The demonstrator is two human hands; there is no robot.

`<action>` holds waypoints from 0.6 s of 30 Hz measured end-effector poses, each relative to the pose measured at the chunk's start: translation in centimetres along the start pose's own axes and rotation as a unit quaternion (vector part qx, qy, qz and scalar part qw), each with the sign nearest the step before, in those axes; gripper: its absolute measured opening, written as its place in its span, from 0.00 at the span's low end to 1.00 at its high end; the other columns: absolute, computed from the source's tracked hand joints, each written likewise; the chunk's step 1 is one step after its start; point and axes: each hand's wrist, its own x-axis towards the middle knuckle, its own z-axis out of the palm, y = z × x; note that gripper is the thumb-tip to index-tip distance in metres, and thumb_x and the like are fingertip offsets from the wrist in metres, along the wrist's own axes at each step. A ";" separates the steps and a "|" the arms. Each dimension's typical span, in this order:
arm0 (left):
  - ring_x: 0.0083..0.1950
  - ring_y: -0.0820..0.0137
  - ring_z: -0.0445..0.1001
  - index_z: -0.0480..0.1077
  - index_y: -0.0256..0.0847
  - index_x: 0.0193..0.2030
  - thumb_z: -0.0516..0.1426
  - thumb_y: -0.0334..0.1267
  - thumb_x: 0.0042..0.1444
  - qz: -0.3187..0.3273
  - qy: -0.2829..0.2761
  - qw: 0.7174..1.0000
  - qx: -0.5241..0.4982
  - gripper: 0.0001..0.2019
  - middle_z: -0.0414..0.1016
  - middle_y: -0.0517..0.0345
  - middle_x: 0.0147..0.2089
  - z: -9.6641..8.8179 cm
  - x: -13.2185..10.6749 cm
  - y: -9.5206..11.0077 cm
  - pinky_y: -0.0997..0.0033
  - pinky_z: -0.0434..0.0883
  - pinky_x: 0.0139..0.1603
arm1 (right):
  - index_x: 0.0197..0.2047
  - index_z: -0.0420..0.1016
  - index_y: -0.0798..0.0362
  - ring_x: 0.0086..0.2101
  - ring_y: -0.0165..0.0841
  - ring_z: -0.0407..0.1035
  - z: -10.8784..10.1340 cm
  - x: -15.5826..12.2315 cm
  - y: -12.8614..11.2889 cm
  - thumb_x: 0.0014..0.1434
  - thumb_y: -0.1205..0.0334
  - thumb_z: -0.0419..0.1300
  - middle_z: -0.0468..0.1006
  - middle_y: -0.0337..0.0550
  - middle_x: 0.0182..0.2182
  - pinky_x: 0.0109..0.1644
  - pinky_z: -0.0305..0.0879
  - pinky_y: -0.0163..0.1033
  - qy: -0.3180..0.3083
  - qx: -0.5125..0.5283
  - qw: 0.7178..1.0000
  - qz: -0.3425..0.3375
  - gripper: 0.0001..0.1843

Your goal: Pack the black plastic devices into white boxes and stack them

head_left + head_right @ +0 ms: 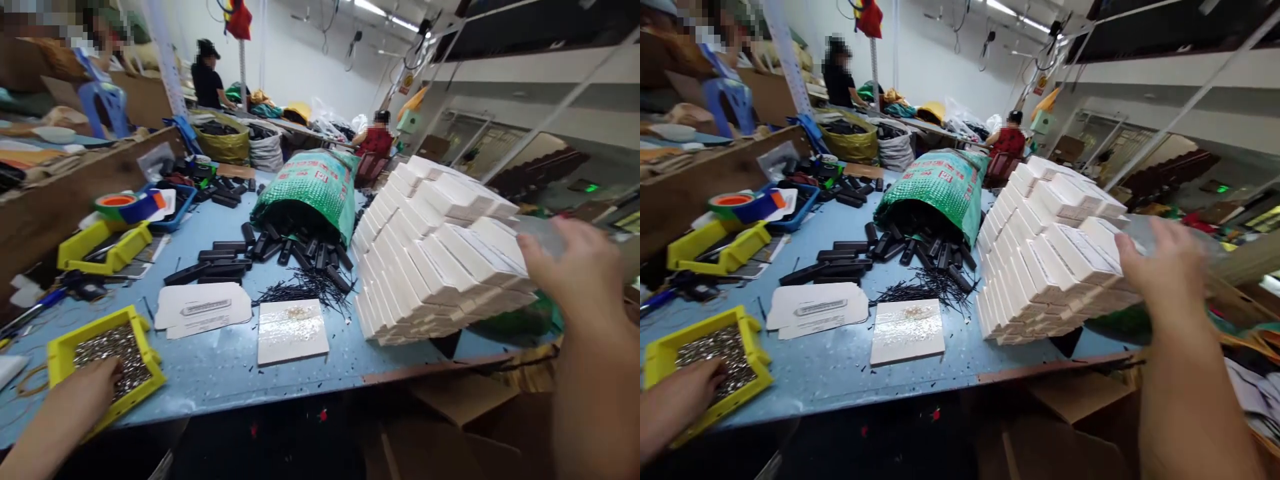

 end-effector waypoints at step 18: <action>0.39 0.62 0.78 0.76 0.40 0.34 0.64 0.55 0.42 -0.152 0.066 0.903 -0.396 0.20 0.80 0.52 0.35 3.4 -6.0 8.2 0.63 0.74 0.45 | 0.43 0.76 0.56 0.54 0.44 0.63 30.8 -17.5 -32.6 0.53 0.76 0.58 0.71 0.57 0.52 0.60 0.55 0.48 -0.505 0.365 0.780 -0.055 0.14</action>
